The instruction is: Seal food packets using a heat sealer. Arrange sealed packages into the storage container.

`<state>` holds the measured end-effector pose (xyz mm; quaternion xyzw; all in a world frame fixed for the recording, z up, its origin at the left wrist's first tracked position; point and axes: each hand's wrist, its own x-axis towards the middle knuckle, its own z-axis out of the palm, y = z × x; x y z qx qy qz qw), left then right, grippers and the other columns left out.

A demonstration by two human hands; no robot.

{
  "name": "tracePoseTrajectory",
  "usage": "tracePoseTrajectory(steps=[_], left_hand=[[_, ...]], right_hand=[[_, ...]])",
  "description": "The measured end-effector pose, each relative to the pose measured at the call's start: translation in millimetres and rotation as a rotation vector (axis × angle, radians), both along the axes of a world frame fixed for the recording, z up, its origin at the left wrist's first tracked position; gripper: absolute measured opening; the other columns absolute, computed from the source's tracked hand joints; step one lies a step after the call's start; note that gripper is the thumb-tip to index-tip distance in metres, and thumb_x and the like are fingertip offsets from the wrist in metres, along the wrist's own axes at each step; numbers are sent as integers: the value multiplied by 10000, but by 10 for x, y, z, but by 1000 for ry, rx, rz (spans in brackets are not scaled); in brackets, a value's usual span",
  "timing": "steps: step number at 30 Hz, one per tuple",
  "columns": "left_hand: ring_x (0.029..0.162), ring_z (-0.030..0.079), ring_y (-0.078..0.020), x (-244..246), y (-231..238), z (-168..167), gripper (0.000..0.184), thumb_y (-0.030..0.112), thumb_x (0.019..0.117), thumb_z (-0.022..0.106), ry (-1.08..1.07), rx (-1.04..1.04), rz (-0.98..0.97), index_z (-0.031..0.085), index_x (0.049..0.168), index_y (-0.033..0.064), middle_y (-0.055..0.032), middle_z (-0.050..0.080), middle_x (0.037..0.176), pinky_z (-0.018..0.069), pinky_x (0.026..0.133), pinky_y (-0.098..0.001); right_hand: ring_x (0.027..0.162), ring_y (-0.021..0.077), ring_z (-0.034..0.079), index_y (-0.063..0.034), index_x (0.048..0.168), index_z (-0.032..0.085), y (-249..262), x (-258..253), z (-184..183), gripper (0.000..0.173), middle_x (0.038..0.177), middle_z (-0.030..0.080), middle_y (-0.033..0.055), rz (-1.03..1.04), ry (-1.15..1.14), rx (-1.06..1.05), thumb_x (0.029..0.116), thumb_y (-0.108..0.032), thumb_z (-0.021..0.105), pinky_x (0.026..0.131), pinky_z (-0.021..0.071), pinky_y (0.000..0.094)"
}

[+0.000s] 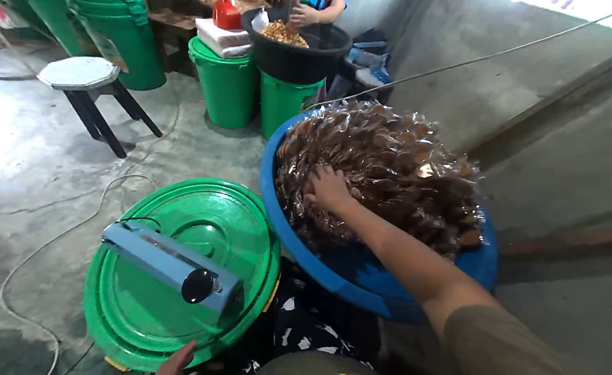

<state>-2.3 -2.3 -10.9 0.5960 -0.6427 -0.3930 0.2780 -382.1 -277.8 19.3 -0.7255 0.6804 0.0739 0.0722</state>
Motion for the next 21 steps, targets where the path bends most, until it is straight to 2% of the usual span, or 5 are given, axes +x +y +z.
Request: tracePoseTrajectory(steps=[3,11,15,17,21], left_hand=[[1177,614,-479,-174,-79,113,356,37,995,556,-106,-64,-113,582,1300,-144,-343,599,1298,486,1017,-559],[1097,677,-297,-465,-117,293,340,57,1011,532,188,-58,-182,595,1284,-137,-266,657,1227,546,970,-430],[1234,641,-260,-841,-311,236,969,601,990,495,885,253,-176,-1,1578,11,-111,595,1421,551,1018,-460],[1244,630,-253,-1011,-436,105,997,689,941,483,1092,360,-12,-64,1586,161,-61,555,1461,564,984,-464],[978,661,-68,-994,-484,-167,515,283,1051,392,1060,305,425,215,1496,94,13,614,1154,586,844,-284]], right_hand=[[1500,475,265,77,1416,531,-169,158,-131,734,1579,366,293,48,177,134,953,-475,674,1149,212,725],[1185,474,604,43,1337,545,68,294,55,484,1237,637,288,-6,-167,-124,941,-169,724,1011,458,627],[1029,355,690,74,1142,685,989,759,19,401,1099,697,241,147,-748,-714,896,-238,741,926,567,474],[1063,353,683,75,1123,713,1517,1140,-99,383,1125,698,251,248,-1027,-556,876,-215,760,953,557,458],[1117,240,625,102,1265,631,1916,1369,-136,378,1213,647,220,124,-1417,230,955,-114,654,990,511,387]])
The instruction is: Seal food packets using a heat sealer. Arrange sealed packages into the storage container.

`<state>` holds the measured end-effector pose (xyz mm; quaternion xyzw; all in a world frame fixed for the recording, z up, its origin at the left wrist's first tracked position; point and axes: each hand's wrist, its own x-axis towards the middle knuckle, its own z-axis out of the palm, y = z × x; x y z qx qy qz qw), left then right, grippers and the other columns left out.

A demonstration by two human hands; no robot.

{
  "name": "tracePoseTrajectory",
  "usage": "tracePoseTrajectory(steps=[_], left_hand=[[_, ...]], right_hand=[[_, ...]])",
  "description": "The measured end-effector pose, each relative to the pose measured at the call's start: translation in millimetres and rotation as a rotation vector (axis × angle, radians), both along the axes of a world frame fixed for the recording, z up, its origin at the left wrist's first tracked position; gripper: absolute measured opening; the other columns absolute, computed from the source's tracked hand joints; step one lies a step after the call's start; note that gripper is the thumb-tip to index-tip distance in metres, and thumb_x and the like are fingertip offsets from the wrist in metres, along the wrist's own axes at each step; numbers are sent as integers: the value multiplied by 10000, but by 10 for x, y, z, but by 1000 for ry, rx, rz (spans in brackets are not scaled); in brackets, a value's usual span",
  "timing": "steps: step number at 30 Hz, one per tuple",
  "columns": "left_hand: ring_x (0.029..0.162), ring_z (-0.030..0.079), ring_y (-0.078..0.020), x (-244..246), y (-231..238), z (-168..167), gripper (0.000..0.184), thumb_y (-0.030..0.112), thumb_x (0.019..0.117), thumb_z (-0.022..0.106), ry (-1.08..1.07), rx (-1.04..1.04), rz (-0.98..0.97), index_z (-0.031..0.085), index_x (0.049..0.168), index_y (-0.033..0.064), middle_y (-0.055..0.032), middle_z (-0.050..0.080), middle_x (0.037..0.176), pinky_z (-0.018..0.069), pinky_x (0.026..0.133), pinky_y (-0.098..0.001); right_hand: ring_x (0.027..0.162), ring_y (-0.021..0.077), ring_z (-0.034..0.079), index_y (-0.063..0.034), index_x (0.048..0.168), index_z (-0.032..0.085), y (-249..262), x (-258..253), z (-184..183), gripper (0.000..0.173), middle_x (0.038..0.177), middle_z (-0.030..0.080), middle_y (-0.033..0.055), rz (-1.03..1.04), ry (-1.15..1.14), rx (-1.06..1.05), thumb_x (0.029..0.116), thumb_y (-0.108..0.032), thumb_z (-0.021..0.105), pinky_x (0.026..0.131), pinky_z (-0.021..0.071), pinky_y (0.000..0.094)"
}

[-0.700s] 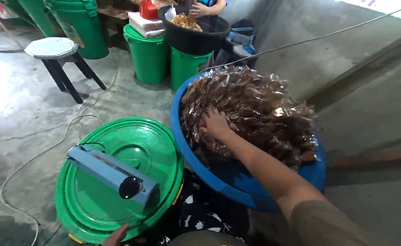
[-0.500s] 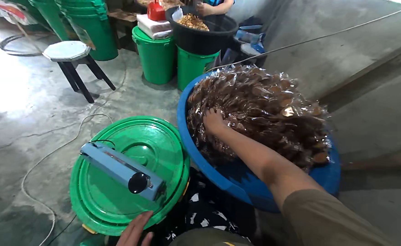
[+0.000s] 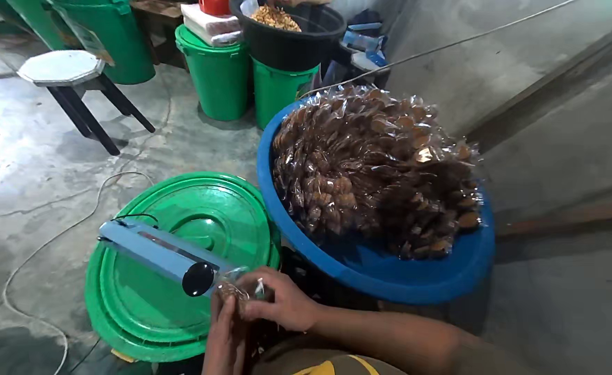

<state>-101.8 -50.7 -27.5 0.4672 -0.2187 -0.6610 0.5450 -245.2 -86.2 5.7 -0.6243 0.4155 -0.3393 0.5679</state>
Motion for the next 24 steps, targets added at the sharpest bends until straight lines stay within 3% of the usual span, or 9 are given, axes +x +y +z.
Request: tracePoseTrajectory(steps=[3,5,7,10,12,14,18,21,24], left_hand=[[903,668,-41,201,166,-160,648,247,929,591,-286,-35,-64,309,1477,46,-17,607,1176,596,765,-259],[771,681,-83,259,221,-162,722,251,882,667,-340,-18,-111,314,1489,81,-41,637,1122,605,623,-289],[778,677,-130,293,173,-117,699,180,869,669,-376,-8,-62,337,1470,49,-87,624,1126,600,610,-322],[997,644,-178,426,2,-161,629,28,902,626,-479,5,109,358,1469,-9,-178,575,1256,577,801,-349],[1072,623,-202,549,-151,-280,613,-10,907,626,-527,-11,243,366,1461,-29,-205,560,1288,558,871,-349],[1181,590,-241,660,-294,-392,618,10,928,624,-526,-2,293,348,1480,-30,-232,526,1366,527,967,-376],[1157,602,-267,800,-504,-326,626,47,978,594,-436,44,355,286,1520,0,-237,496,1393,554,910,-405],[1087,630,-287,999,-663,-282,650,81,994,573,-415,37,387,238,1548,23,-256,486,1386,578,837,-420],[1050,637,-292,1175,-788,-270,644,92,1001,571,-455,35,360,239,1547,12,-277,492,1357,572,839,-408]], right_hand=[[775,93,591,76,1197,544,-83,64,47,214,967,589,82,-16,-20,528,1059,-81,502,730,535,272],[698,78,519,67,1107,552,-141,164,-94,199,864,531,56,-2,123,508,1078,-110,466,667,482,249],[822,162,545,119,1101,585,-256,296,-171,280,941,583,153,27,265,337,1086,-121,443,786,480,326],[976,238,647,111,1150,632,-536,630,-188,299,1043,674,211,-1,394,101,1079,-116,452,919,514,400],[1037,285,684,81,1172,647,-693,859,-318,239,1078,706,217,13,419,-90,995,-46,548,954,532,458],[1094,391,679,53,1266,617,-890,999,-451,351,1135,700,258,106,556,-193,934,-61,639,968,519,560],[1044,397,680,21,1418,517,-1328,1169,-337,395,1126,686,274,101,661,-64,1089,-192,471,951,519,536],[1206,357,613,21,1484,446,-1391,1119,226,445,1330,606,257,310,544,-55,1114,-225,419,1044,479,491],[1455,427,387,-55,1584,365,-1059,1149,525,647,1604,351,256,644,834,-252,1045,-345,577,1154,355,586]])
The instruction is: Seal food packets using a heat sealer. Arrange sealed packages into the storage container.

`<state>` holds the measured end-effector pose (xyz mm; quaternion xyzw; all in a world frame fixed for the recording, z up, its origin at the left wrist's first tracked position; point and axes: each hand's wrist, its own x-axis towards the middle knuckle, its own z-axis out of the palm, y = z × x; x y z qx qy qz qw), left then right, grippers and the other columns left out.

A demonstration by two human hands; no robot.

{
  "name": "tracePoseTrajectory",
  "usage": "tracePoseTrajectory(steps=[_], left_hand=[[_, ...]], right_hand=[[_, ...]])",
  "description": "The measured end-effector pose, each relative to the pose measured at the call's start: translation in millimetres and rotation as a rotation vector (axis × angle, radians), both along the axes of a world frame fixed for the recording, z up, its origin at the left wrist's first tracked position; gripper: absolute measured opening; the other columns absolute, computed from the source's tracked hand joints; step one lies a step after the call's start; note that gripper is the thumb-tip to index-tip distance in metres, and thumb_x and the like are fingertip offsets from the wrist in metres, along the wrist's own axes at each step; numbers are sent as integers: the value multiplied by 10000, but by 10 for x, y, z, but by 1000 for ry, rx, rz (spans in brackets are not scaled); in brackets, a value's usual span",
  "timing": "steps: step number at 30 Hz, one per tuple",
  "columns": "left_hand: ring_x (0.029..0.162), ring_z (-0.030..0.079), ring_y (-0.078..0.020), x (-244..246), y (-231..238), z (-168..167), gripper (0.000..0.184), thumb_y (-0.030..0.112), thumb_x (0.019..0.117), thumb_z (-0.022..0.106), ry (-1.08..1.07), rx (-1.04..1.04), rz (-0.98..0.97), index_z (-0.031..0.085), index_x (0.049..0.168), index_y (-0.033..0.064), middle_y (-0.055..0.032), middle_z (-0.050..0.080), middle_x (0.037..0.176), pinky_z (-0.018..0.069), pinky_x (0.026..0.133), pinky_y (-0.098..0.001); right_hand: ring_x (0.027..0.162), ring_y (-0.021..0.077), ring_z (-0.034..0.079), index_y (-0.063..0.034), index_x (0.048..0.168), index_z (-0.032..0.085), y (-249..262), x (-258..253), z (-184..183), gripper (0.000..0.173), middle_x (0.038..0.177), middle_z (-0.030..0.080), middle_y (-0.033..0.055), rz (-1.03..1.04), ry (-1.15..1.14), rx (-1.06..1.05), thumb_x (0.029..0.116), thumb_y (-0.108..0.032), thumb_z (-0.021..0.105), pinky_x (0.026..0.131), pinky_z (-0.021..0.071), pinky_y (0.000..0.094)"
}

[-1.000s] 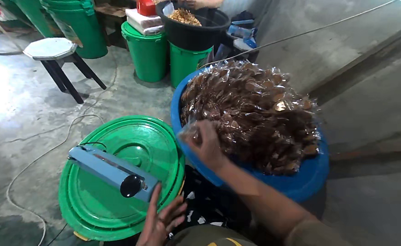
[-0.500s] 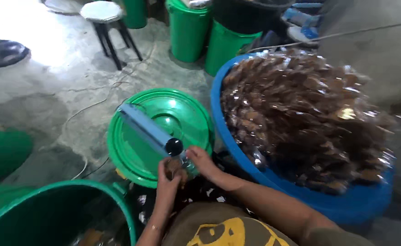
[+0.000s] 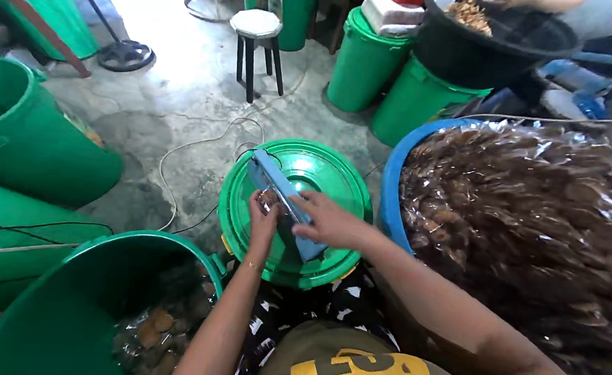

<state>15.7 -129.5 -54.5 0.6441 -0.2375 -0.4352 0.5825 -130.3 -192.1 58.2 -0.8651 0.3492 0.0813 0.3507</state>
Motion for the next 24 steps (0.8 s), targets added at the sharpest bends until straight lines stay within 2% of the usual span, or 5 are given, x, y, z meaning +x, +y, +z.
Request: tracePoseTrajectory(steps=[8,11,19,22,24], left_hand=[[1088,631,-280,254,47,-185,607,187,1082,444,44,98,24,146,1604,101,-247,508,1397,552,877,-443],[782,604,-100,294,-1,-327,455,205,1099,369,95,94,80,263,1497,13,-72,559,1017,548,699,-288],[759,634,-17,147,-53,19,615,482,1074,-7,238,-66,-4,447,1253,107,52,629,913,558,682,-213],[435,399,36,111,-165,-4,437,329,1110,189,128,-24,-203,510,841,203,137,461,539,356,424,-128],[478,443,30,63,-159,66,252,212,1095,382,-109,-2,-178,525,917,104,113,469,589,418,493,-137]], right_hand=[[1262,402,607,-93,1548,453,420,18,-631,581,1522,494,234,-149,-92,-323,1005,-278,549,935,545,513],[1252,405,615,-86,1539,465,421,-32,-661,585,1520,491,250,-165,-157,-314,997,-274,580,942,543,525],[1297,415,570,-77,1553,432,351,-107,-611,581,1551,446,255,-144,-149,-236,1024,-278,564,965,519,521],[1345,398,528,-66,1514,484,352,-102,-587,547,1571,427,230,-121,-181,-259,1015,-266,582,995,502,513],[1382,386,504,-49,1397,609,382,-120,-651,474,1551,467,209,-96,-332,-428,965,-236,667,1033,492,513]])
